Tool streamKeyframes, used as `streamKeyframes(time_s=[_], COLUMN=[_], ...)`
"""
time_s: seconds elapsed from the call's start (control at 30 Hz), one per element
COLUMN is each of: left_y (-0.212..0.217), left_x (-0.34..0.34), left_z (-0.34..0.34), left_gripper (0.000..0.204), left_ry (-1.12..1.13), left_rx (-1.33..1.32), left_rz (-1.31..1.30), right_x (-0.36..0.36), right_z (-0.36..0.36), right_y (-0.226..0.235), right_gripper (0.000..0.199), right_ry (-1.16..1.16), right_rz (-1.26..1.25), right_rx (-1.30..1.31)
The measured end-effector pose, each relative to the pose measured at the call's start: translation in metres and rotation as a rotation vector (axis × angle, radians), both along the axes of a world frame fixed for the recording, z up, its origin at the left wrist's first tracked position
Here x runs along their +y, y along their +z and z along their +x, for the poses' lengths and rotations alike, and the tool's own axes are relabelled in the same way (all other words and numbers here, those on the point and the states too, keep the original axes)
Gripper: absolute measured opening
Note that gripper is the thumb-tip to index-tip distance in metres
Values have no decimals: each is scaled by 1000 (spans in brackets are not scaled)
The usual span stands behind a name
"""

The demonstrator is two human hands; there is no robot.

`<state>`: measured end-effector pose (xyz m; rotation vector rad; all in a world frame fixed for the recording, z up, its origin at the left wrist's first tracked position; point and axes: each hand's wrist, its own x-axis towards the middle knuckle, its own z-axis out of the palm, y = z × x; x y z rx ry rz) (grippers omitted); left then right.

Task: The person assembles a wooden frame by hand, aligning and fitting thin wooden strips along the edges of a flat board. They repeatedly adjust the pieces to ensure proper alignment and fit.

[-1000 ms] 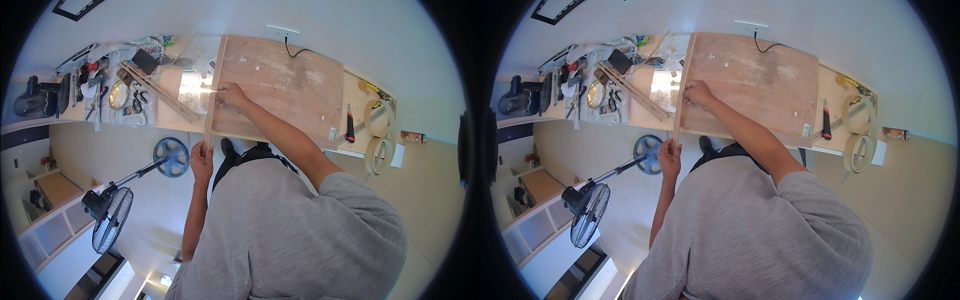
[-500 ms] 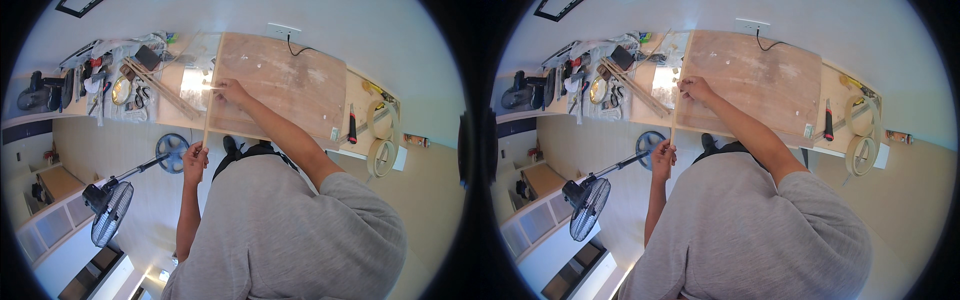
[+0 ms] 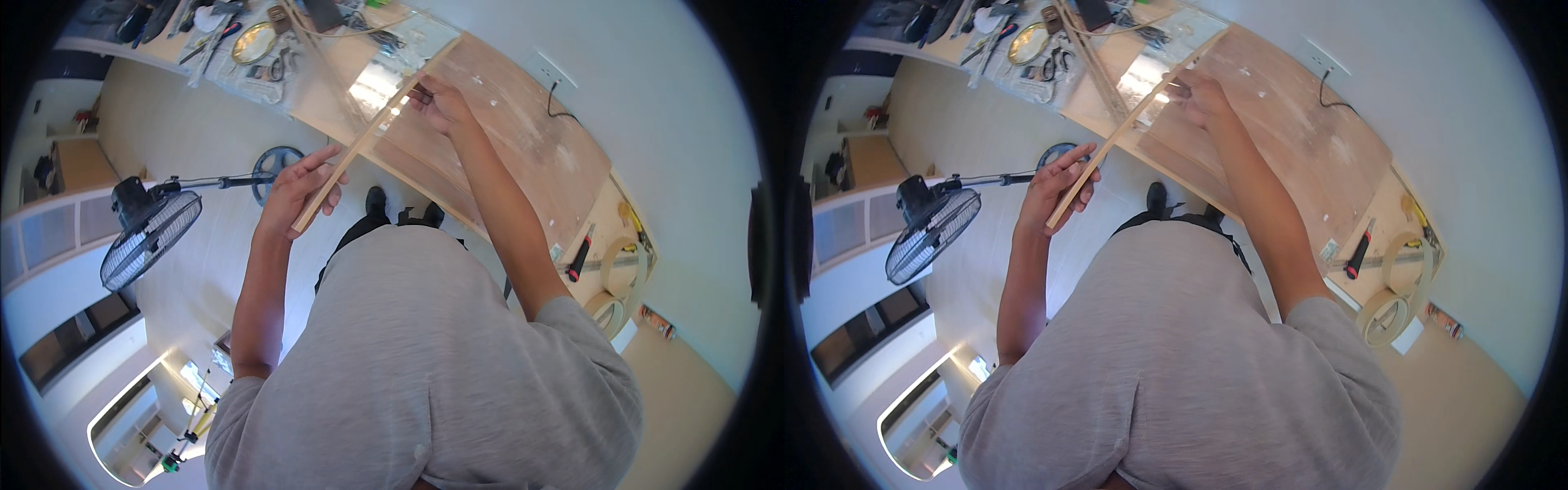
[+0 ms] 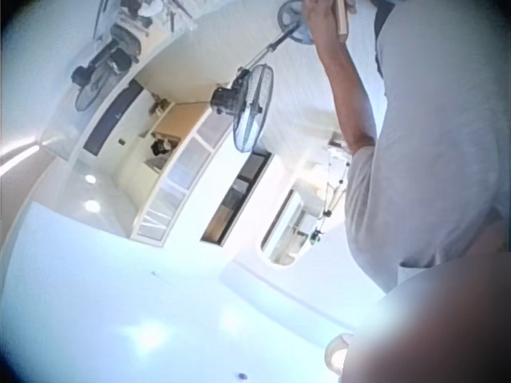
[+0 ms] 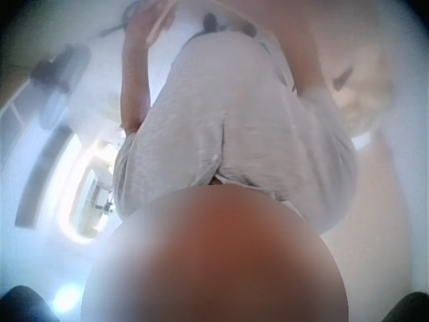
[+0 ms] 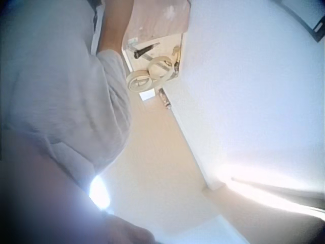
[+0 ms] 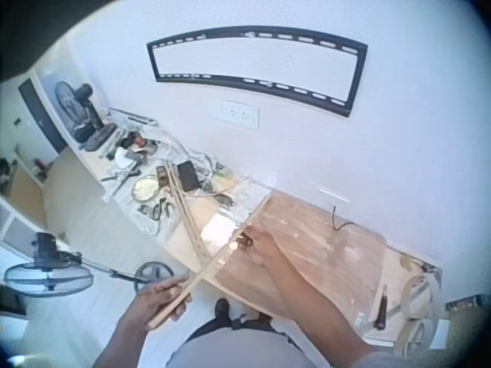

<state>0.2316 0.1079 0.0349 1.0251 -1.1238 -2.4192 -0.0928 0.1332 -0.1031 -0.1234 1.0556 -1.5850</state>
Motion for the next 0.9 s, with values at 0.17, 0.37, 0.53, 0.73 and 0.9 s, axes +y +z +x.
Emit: streamKeyframes(time_s=[0.17,0.37,0.53,0.73,0.9], left_y=[9,10,8,-4,-19], left_x=[-3,-9,-8,-3,1], left_z=[1,5,8,15,23], left_gripper=[51,49,50,58,62], left_ry=[-1,-10,-23,-42,-71], left_rx=[102,143,82,15,30], left_rz=[-29,-15,-69,-108,-97], right_x=[-7,-13,-15,-20,-22], right_z=[-7,-10,-10,1,7], right_y=[7,16,17,20,31], right_gripper=[24,26,21,24,24], right_ry=[17,18,37,72,95], right_rz=[-47,-29,-49,-58,-3], right_rx=[-41,-26,-11,17,42])
